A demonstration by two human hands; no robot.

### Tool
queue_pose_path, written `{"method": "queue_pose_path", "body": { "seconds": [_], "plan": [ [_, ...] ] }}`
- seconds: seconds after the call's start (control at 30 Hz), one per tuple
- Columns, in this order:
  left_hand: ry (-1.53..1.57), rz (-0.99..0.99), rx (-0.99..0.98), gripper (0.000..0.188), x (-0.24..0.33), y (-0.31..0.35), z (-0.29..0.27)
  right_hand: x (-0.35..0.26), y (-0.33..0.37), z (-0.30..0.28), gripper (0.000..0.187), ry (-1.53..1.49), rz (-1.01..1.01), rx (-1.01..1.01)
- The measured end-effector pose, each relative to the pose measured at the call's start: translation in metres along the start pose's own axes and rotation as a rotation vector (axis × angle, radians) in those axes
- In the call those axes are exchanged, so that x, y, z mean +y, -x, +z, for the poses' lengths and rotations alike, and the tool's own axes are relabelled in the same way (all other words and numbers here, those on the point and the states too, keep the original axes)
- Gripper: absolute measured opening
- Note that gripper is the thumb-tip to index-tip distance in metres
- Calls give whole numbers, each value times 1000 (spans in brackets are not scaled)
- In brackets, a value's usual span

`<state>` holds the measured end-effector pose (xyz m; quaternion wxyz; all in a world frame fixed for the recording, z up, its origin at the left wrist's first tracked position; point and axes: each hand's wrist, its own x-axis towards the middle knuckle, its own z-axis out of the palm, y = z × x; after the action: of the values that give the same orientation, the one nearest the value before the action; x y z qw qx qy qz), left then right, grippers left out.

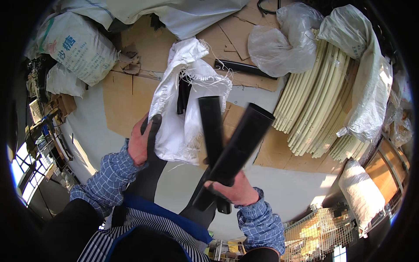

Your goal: The person assembles gray plastic furniture components by inserting cylindrical rods into joints, then uses a small metal tool to deburr edges. They gather long black metal bars, carry them across the workshop, and place them into a white sack. The person also handles a large sack and ties it closed.

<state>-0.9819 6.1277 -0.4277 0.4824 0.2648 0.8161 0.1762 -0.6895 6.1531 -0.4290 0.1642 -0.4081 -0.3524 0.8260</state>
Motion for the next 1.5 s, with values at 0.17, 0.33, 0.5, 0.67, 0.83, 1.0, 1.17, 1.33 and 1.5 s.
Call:
{"method": "queue_pose_path", "body": {
  "seconds": [0.17,0.33,0.5,0.67,0.83,1.0,1.17,1.33,1.5],
  "plan": [
    [-94,175,29,38,9,39,-10,-22,-98,27,39,-507,752,-349],
    [-64,143,12,37,-9,55,-33,44,-209,80,36,1035,-371,-201],
    [367,109,113,41,-17,21,-61,-29,-191,111,27,886,-388,-242],
    [360,-43,110,47,-23,4,-76,-26,-184,-59,18,-262,-101,-178],
    [326,-166,170,44,-41,6,-76,148,-360,-183,63,1526,284,514],
    [368,-395,140,39,-52,2,-78,225,-393,-208,46,1783,288,442],
    [615,-246,10,42,-45,9,-58,167,-262,-116,67,1294,101,507],
    [458,-117,0,45,-17,31,-41,-16,-49,8,78,-547,265,-126],
    [257,15,-46,40,19,81,-63,-90,-21,80,47,-668,809,-307]
  ]
}}
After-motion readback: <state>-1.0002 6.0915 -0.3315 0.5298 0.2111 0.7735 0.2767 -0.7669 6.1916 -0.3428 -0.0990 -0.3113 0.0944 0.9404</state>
